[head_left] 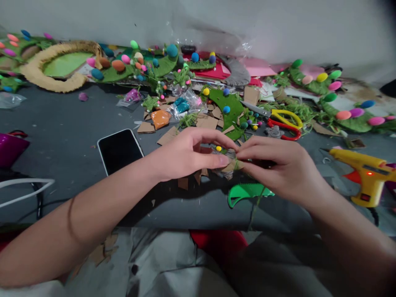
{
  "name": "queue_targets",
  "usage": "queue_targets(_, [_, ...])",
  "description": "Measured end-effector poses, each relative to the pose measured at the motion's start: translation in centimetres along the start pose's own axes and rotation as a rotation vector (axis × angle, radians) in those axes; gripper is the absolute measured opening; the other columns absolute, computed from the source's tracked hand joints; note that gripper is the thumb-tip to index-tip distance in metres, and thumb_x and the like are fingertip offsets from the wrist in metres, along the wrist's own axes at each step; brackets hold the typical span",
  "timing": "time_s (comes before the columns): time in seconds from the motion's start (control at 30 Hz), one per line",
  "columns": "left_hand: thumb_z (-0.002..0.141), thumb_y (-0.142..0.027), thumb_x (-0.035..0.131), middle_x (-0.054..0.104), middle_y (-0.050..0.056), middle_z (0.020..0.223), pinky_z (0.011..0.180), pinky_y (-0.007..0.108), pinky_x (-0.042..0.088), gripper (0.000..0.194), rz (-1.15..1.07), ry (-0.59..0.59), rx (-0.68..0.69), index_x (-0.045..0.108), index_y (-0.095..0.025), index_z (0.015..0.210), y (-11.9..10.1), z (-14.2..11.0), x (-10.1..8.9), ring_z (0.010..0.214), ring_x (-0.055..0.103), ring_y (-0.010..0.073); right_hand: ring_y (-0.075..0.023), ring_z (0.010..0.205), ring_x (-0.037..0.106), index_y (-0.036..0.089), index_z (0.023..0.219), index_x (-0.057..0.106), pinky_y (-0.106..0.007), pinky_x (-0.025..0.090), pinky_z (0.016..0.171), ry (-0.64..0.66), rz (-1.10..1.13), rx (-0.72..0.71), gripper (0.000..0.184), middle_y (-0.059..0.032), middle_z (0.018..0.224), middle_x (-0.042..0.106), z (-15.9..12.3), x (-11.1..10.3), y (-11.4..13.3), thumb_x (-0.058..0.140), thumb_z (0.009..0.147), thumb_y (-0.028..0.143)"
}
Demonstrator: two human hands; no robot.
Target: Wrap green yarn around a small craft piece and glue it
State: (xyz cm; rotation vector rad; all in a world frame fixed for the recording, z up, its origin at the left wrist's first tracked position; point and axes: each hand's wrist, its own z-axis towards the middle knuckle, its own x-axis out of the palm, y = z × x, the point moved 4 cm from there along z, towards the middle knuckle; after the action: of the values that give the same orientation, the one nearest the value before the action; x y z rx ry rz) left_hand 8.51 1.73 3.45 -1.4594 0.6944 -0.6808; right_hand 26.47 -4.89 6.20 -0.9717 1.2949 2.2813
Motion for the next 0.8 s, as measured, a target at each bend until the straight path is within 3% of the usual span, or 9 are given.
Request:
queue_targets(0.17, [0.085, -0.015, 0.077, 0.081, 0.002, 0.1, 0.078, 0.021, 0.059, 0.022, 0.029, 0.001, -0.026, 0.078, -0.017, 0.107, 0.2, 0.1, 0.0, 0.087, 0.074, 0.0123, -0.0092, 0.083, 0.066, 0.015, 0.097, 0.073, -0.021, 0.049, 0.072, 0.038, -0.216, -0.095, 0.008, -0.0025, 0.093, 0.071, 0.0, -0.1, -0.1, 0.066, 0.099, 0.018])
queue_targets(0.43, [0.081, -0.019, 0.078, 0.08, 0.003, 0.091, 0.076, 0.027, 0.06, 0.024, 0.134, -0.03, -0.089, 0.077, -0.016, 0.105, 0.6, 0.0, 0.3, 0.08, 0.074, 0.0154, -0.0119, 0.079, 0.062, 0.017, 0.098, 0.071, -0.026, 0.043, 0.065, 0.063, -0.341, -0.058, 0.008, -0.0015, 0.09, 0.068, 0.2, -0.4, -0.4, 0.066, 0.099, 0.024])
queue_targets(0.8, [0.086, -0.018, 0.074, 0.081, 0.005, 0.101, 0.077, 0.026, 0.06, 0.02, 0.338, -0.193, 0.029, 0.076, -0.014, 0.105, -0.1, -0.5, 0.5, 0.088, 0.076, 0.0172, -0.0081, 0.053, 0.047, 0.02, 0.085, 0.073, -0.024, 0.036, 0.048, 0.058, -0.066, 0.334, 0.01, 0.0034, 0.066, 0.063, 1.2, 0.4, 0.0, 0.068, 0.092, 0.025])
